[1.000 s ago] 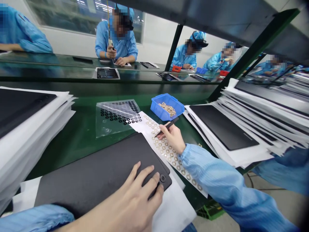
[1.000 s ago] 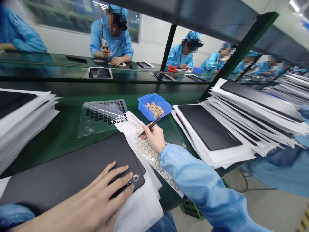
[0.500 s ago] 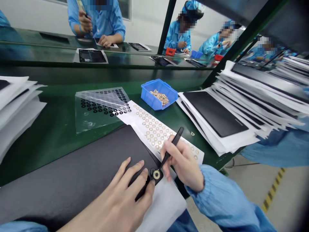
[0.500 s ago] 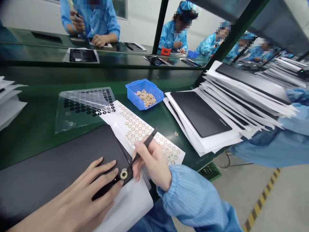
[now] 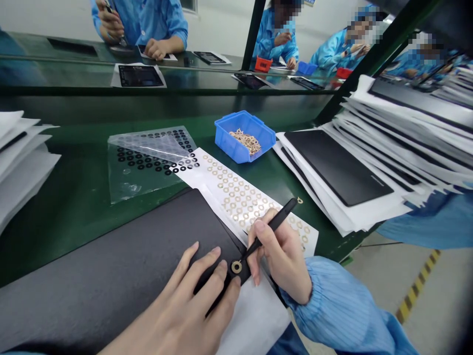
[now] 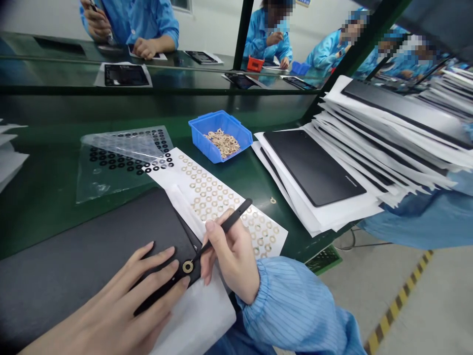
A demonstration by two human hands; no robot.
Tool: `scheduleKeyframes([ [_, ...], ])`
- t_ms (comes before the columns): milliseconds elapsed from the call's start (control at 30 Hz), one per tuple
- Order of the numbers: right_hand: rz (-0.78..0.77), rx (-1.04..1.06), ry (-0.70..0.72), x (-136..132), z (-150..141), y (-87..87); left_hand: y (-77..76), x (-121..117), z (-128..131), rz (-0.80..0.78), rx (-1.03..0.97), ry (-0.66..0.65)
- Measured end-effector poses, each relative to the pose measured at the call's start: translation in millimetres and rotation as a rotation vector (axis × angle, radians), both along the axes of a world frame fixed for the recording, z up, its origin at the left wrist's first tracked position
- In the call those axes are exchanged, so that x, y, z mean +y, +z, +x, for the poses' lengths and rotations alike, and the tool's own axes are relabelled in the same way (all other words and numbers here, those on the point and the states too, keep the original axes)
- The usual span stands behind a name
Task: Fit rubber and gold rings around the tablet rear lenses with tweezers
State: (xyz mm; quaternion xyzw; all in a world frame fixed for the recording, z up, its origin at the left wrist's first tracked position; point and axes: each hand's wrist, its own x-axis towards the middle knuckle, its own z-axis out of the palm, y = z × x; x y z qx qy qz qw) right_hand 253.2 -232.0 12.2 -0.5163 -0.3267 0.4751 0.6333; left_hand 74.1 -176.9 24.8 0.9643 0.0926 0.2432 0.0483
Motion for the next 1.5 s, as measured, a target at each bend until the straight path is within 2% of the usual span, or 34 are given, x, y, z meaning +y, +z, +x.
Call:
scheduleKeyframes([
  [300,0.004,-0.055,-0.008,-1,-1,0.4,-3.4,-3,-2,-0.008,-0.008,-0.002],
  [467,-0.004,-0.087,-0.014,-1,-1,2.2,-0.9,-1,-7,0.050,0.128,-0.005],
  [533,-0.004,-0.096,-0.018,-1,-1,3.5,-1.1,0,-8,0.079,0.173,-0.048],
  [700,0.009,-0.130,-0.010,-2,-1,4.8,-1.3,2,-8,0.086,0.141,-0.031],
  [867,0.118,-0.281,-0.063,-4,-1,0.2,2.5,5,-3,0.104,0.089,-0.041],
  [1067,0.385,-0.545,-0.127,-15,-1,-9.4,1.7,6,1,0.094,0.079,-0.003],
  [1233,0.430,-0.505,-0.156,-20,-2,-14.8,3.1,7,1,0.092,0.122,0.003],
  [1500,0.479,-0.515,-0.213,-15,-5,-7.9,10.4,7,-1,0.085,0.151,0.025],
])
